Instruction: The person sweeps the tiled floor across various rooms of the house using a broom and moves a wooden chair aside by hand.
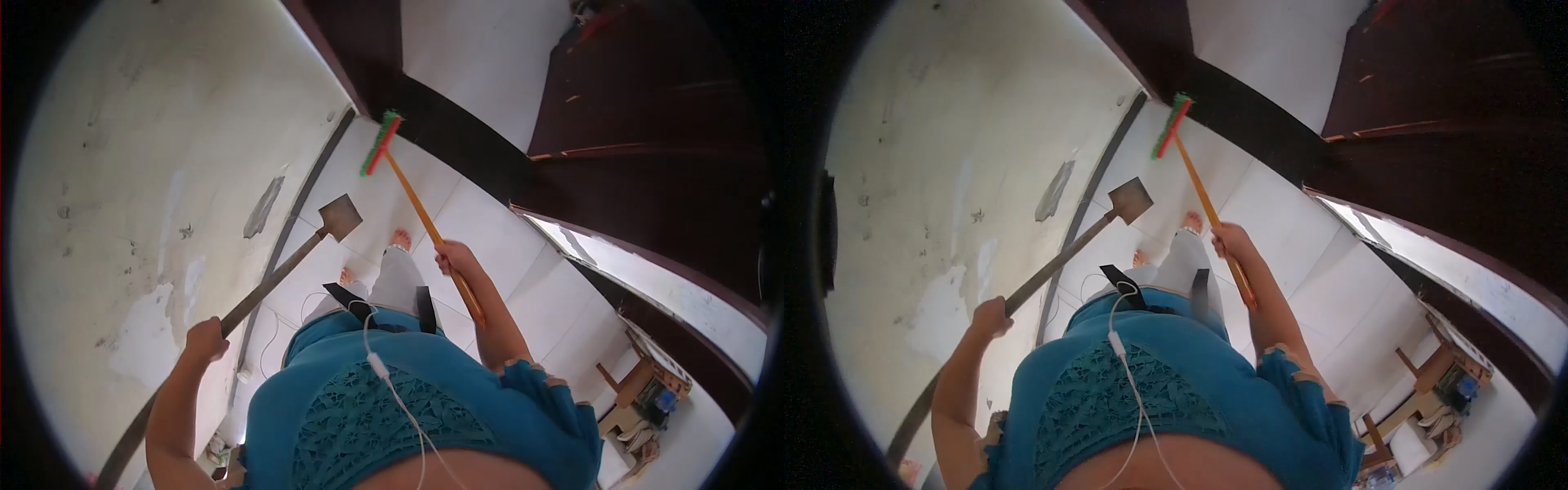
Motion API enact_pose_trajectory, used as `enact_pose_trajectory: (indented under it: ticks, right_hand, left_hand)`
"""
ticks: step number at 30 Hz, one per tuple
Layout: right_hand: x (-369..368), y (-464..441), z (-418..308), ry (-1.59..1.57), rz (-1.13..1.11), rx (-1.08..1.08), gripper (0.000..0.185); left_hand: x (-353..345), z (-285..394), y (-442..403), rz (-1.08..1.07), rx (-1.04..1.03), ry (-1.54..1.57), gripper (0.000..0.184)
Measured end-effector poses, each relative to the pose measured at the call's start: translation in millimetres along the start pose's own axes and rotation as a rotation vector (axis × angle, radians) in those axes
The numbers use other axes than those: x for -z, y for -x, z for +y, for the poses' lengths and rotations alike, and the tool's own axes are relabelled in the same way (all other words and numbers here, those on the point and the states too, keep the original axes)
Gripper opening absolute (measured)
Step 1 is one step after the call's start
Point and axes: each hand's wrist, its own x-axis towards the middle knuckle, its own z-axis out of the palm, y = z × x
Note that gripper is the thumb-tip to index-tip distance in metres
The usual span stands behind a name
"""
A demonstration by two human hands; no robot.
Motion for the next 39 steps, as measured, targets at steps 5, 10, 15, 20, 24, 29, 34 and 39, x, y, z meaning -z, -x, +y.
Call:
enact_pose_trajectory:
  ticks: [5,10,15,20,24,29,34,39]
  right_hand:
    - [34,-30,8,-0.216,0.015,0.027,0.014]
    - [84,44,45,-0.363,0.174,-0.069,0.011]
    - [61,75,20,-0.116,0.247,0.033,0.011]
    - [43,76,-14,-0.166,0.189,0.06,0.01]
    - [32,67,-28,-0.157,0.205,0.095,0.008]
    - [41,65,-59,-0.203,0.18,0.079,0.01]
    - [32,74,-70,-0.215,0.212,0.046,0.01]
    - [38,67,-80,-0.228,0.244,0.057,0.009]
  left_hand:
    - [75,34,-14,0.09,-0.058,-0.174,0.036]
    - [147,65,-39,0.227,-0.166,-0.389,0.031]
    - [224,108,-59,0.328,-0.24,-0.552,0.025]
    - [288,150,-82,0.299,-0.221,-0.677,0.023]
    - [317,162,-107,0.346,-0.274,-0.721,0.019]
    - [371,183,-141,0.348,-0.278,-0.738,0.019]
    - [399,196,-159,0.279,-0.253,-0.771,0.024]
    - [426,209,-184,0.276,-0.216,-0.763,0.027]
